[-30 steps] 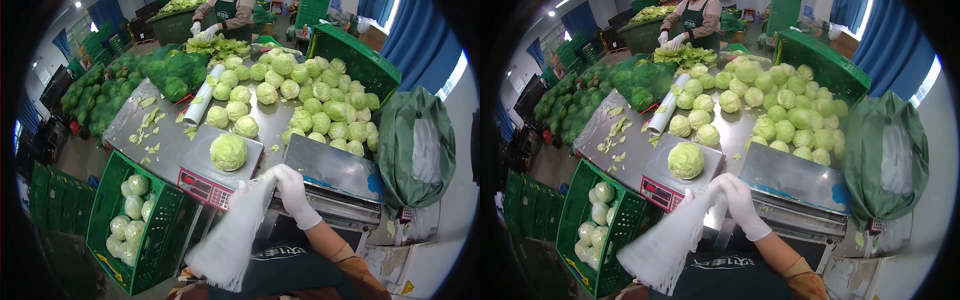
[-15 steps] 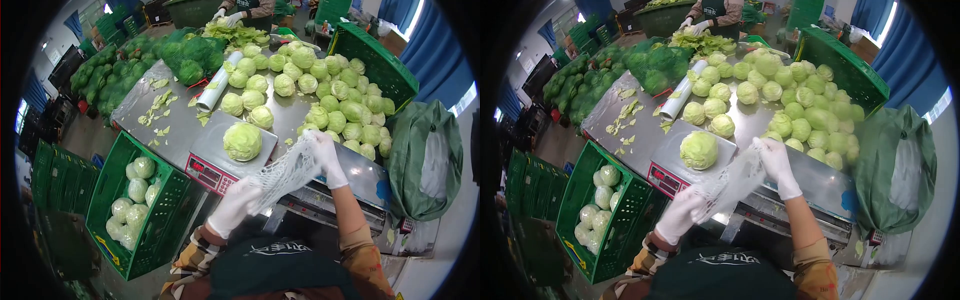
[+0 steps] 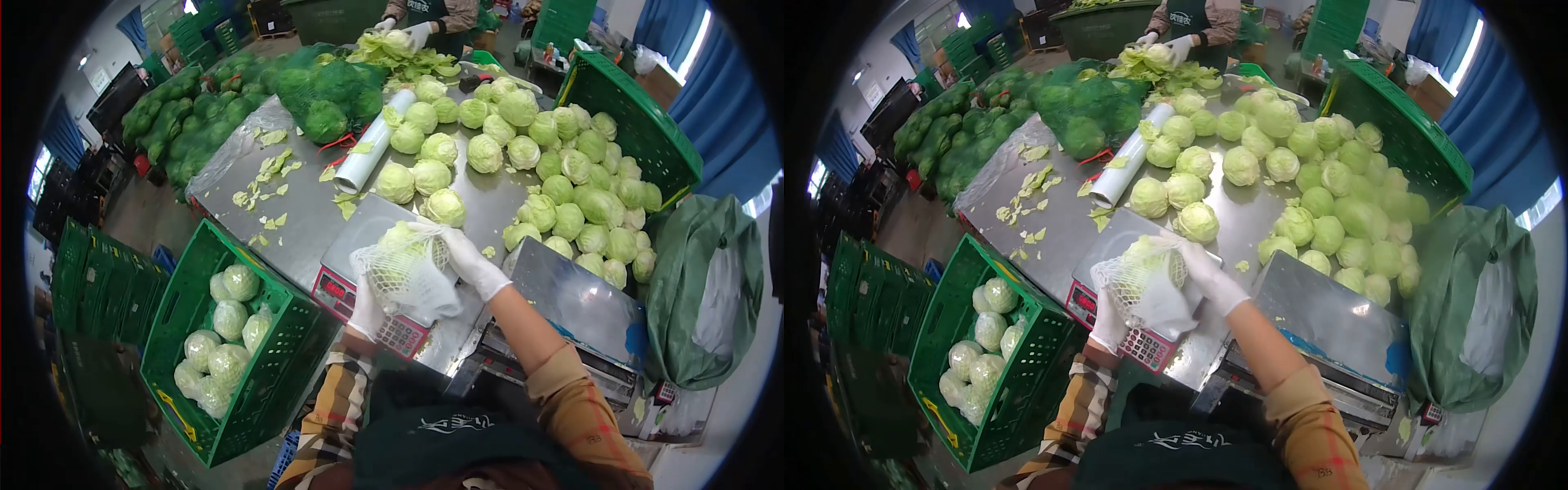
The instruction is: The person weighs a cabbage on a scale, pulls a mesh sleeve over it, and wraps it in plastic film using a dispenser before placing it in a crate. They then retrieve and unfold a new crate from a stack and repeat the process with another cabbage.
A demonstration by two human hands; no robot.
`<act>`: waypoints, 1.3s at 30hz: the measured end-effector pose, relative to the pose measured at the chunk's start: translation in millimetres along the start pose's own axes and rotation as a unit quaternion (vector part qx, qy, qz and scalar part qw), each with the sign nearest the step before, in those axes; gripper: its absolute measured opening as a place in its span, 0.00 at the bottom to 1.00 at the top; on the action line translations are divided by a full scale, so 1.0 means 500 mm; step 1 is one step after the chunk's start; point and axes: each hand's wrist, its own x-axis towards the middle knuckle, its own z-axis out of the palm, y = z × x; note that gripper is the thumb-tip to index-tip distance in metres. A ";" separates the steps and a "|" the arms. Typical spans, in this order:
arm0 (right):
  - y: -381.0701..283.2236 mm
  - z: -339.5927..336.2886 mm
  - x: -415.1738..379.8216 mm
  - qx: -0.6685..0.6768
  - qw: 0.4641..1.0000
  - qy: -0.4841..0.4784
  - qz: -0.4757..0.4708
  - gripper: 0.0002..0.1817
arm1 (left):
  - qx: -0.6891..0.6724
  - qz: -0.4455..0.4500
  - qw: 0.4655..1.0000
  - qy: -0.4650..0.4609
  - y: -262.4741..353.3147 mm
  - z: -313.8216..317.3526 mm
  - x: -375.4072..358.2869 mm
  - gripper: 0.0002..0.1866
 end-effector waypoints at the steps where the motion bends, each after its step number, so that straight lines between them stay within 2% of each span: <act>1: -0.011 0.006 -0.014 0.001 1.000 -0.003 0.003 0.25 | -0.077 -0.020 0.997 -0.023 -0.007 -0.011 0.004 0.34; 3: -0.029 0.007 -0.047 -0.090 0.989 -0.091 -0.073 0.23 | -0.228 -0.059 0.970 -0.069 -0.019 -0.031 0.002 0.38; 4: -0.064 0.027 -0.071 -0.088 0.989 -0.091 -0.075 0.23 | -0.218 -0.026 0.971 -0.095 -0.006 -0.004 -0.016 0.40; 6: -0.156 0.080 -0.139 -0.192 0.968 -0.128 -0.099 0.20 | -0.210 -0.024 0.974 -0.082 0.035 0.061 -0.084 0.41; 7: -0.186 0.092 -0.163 -0.191 0.968 -0.126 -0.099 0.20 | -0.207 -0.021 0.976 -0.071 0.044 0.076 -0.104 0.42; 8: -0.211 0.098 -0.188 -0.135 0.983 -0.095 0.086 0.19 | -0.278 -0.020 0.940 -0.197 0.016 0.042 -0.080 0.44; 9: -0.238 0.101 -0.214 -0.073 0.959 -0.061 0.267 0.17 | -0.277 -0.023 0.940 -0.199 0.017 0.049 -0.088 0.44; 10: -0.272 0.091 -0.239 -0.090 0.949 -0.125 0.276 0.15 | -0.266 -0.013 0.936 -0.229 0.019 0.063 -0.099 0.45; 11: -0.276 0.076 -0.251 -0.089 0.950 -0.119 0.274 0.15 | -0.254 -0.004 0.932 -0.260 0.017 0.073 -0.107 0.45; 12: -0.275 0.061 -0.262 -0.134 0.958 -0.113 0.229 0.15 | -0.252 -0.010 0.931 -0.265 0.013 0.077 -0.111 0.45; 13: -0.269 0.048 -0.273 -0.178 0.961 -0.105 0.183 0.15 | -0.242 -0.032 0.927 -0.285 0.007 0.079 -0.117 0.41; 14: -0.266 0.062 -0.270 -0.140 0.987 -0.070 0.043 0.15 | -0.230 -0.056 0.922 -0.305 0.000 0.081 -0.122 0.37; 15: -0.271 0.090 -0.271 -0.049 0.999 0.003 -0.011 0.18 | -0.228 -0.065 0.921 -0.309 -0.020 0.067 -0.112 0.37; 17: -0.247 0.109 -0.257 -0.050 0.981 0.180 -0.055 0.19 | -0.095 -0.123 0.909 -0.387 -0.072 0.032 -0.082 0.32; 18: -0.197 0.063 -0.278 -0.164 0.960 0.225 -0.028 0.18 | -0.086 -0.135 0.903 -0.398 -0.101 0.032 -0.090 0.32; 19: -0.178 0.055 -0.296 -0.145 0.952 0.269 -0.002 0.18 | 0.178 0.030 0.908 -0.379 -0.128 0.034 -0.105 0.30; 20: -0.140 0.048 -0.312 -0.131 0.950 0.283 0.006 0.18 | 0.422 0.196 0.824 -0.324 -0.148 0.043 -0.114 0.30; 21: -0.103 0.037 -0.324 -0.116 0.948 0.296 0.016 0.18 | 0.421 0.194 0.822 -0.330 -0.159 0.056 -0.117 0.30; 25: -0.048 -0.032 -0.390 -0.119 0.940 0.319 0.038 0.13 | 0.242 0.096 0.898 -0.354 -0.187 0.120 -0.141 0.28; 27: -0.042 -0.068 -0.445 -0.158 0.931 0.307 -0.116 0.14 | 0.203 0.062 0.905 -0.368 -0.173 0.174 -0.163 0.27; 28: -0.074 -0.081 -0.485 0.072 0.947 0.309 -0.050 0.18 | 0.131 0.002 0.939 -0.319 -0.143 0.223 -0.185 0.26; 29: -0.071 -0.134 -0.522 0.064 0.960 0.257 -0.093 0.22 | 0.057 -0.057 0.961 -0.264 -0.129 0.261 -0.189 0.26; 30: -0.128 -0.118 -0.573 0.178 0.952 0.229 -0.101 0.24 | 0.030 -0.123 0.959 -0.252 -0.118 0.275 -0.171 0.24; 31: -0.185 -0.097 -0.618 0.288 0.931 0.197 -0.110 0.26 | 0.030 -0.127 0.957 -0.258 -0.117 0.303 -0.163 0.24; 32: -0.191 -0.105 -0.631 0.287 0.929 0.203 -0.113 0.26 | 0.164 -0.061 0.948 -0.265 -0.116 0.333 -0.161 0.24; 33: -0.198 -0.113 -0.639 0.203 0.943 0.230 -0.126 0.27 | 0.294 0.008 0.918 -0.268 -0.122 0.360 -0.160 0.24; 34: -0.203 -0.122 -0.650 0.119 0.949 0.257 -0.138 0.29 | 0.349 0.089 0.885 -0.296 -0.161 0.374 -0.134 0.26; 35: -0.196 -0.146 -0.665 0.119 0.947 0.264 -0.141 0.29 | 0.411 0.173 0.832 -0.330 -0.176 0.406 -0.140 0.26; 37: -0.158 -0.217 -0.690 0.012 0.942 0.311 -0.123 0.29 | 0.437 0.217 0.787 -0.379 -0.221 0.444 -0.117 0.27; 38: -0.154 -0.245 -0.700 0.025 0.937 0.326 -0.125 0.30 | 0.426 0.158 0.801 -0.389 -0.244 0.456 -0.101 0.27; 39: -0.153 -0.270 -0.710 0.025 0.935 0.331 -0.126 0.30 | 0.426 0.157 0.800 -0.393 -0.272 0.459 -0.083 0.27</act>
